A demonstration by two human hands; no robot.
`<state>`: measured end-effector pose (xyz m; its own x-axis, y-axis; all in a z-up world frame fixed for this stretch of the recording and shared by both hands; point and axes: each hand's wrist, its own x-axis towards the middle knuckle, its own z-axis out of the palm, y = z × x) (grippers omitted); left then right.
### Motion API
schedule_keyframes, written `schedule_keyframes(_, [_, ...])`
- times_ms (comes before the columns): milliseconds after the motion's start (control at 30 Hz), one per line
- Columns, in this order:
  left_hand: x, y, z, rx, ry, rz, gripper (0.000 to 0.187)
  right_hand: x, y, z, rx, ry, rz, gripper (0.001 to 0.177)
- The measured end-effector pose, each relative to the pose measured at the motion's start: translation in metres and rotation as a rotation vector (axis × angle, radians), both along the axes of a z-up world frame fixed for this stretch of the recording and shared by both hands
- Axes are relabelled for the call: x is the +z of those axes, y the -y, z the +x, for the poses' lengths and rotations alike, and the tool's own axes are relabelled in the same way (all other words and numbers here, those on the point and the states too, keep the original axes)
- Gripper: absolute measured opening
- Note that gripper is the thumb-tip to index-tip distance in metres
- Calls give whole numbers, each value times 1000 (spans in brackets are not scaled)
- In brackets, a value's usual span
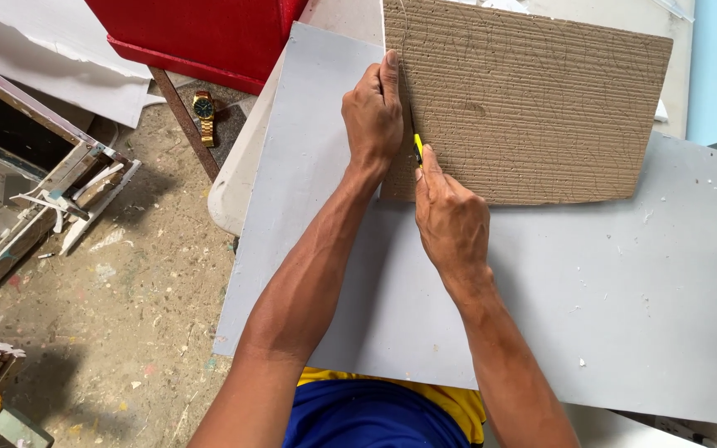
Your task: A person uses a utility knife to cut and shape a piece of textured board on a floor-level workspace.
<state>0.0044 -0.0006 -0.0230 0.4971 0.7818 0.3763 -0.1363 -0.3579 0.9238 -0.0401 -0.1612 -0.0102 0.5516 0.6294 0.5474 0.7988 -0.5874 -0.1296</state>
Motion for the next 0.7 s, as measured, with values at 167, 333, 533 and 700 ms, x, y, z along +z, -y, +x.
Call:
schedule_keyframes(167, [1, 2, -1, 25, 13, 7, 48, -6, 1, -11, -16, -14, 4, 34])
schedule_keyframes(333, [5, 2, -4, 30, 18, -18, 48, -6, -5, -15, -55, -23, 4, 35])
schedule_keyframes(533, [4, 2, -3, 63, 37, -10, 47, -4, -7, -24, -52, -27, 15, 35])
schedule_keyframes(700, [1, 2, -1, 71, 49, -7, 47, -5, -2, -39, -70, -62, -10, 35])
